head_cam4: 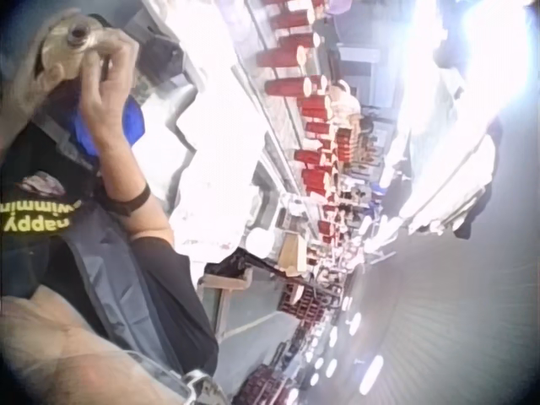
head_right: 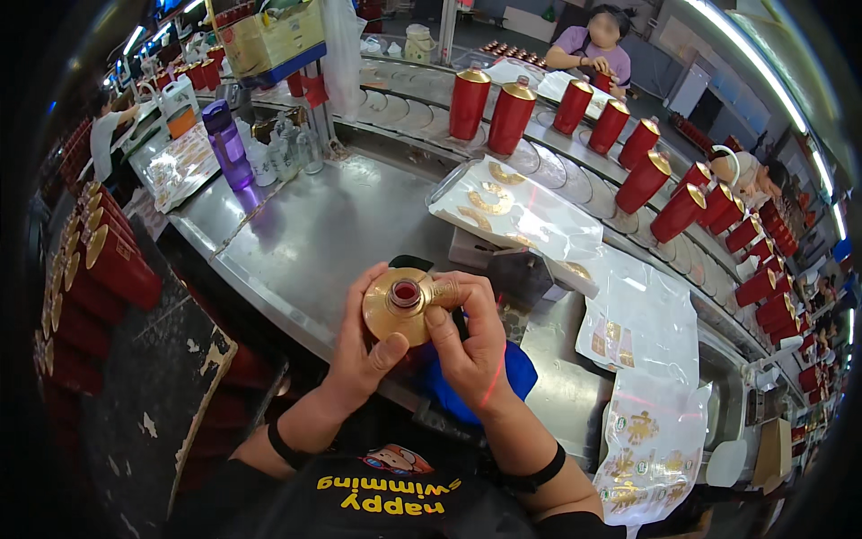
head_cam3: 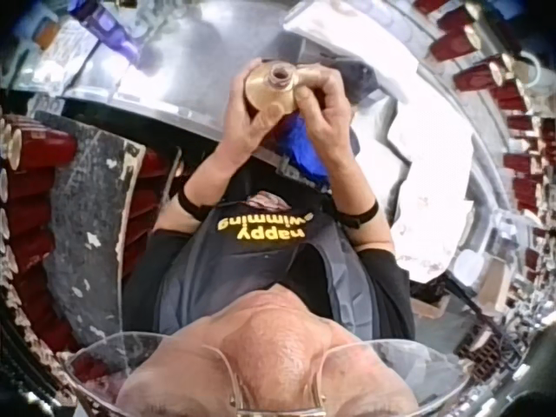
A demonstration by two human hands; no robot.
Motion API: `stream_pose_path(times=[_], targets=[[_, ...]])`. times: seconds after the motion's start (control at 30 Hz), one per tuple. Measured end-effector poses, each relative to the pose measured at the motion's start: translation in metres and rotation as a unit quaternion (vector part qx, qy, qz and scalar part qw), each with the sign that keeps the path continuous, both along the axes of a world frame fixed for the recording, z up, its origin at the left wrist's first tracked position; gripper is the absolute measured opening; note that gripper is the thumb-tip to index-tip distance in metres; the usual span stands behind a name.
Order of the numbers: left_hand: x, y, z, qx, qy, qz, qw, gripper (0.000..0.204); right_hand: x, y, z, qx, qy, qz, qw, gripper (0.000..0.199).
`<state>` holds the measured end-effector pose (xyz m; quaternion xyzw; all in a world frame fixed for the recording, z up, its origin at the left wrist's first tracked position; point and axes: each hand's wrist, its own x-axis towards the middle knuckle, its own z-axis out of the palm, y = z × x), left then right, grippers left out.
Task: Applying labels and seals to red and gold liquor bottles on an assembly line.
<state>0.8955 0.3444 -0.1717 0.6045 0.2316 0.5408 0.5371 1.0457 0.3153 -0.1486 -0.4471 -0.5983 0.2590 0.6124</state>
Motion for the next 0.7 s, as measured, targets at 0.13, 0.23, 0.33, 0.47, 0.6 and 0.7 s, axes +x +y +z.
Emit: stream_pose_path(times=[0.13,0.23,0.33,0.47,0.6,0.7], targets=[[0.005,0.001,0.004,-0.023,0.003,0.005,1.000,0.070,0.002,0.003,-0.002,-0.014,0.056,0.031,0.998,0.015],[0.004,0.004,0.005,-0.028,0.007,0.002,1.000,0.067,0.004,0.006,-0.003,-0.016,0.026,0.026,0.999,0.014],[0.004,0.005,0.008,-0.051,-0.010,-0.016,0.999,0.065,0.005,0.007,-0.004,0.000,0.007,0.001,1.000,0.013],[0.005,0.007,0.005,-0.051,-0.017,-0.021,0.998,0.065,0.007,0.008,-0.006,-0.006,0.032,0.002,0.999,0.013],[0.003,0.010,0.004,-0.045,-0.010,-0.027,0.999,0.065,0.011,0.013,-0.007,-0.014,0.049,0.023,0.998,0.012],[0.003,0.011,0.004,-0.047,-0.010,-0.034,0.998,0.065,0.013,0.015,-0.006,-0.037,0.091,0.049,0.994,0.013]])
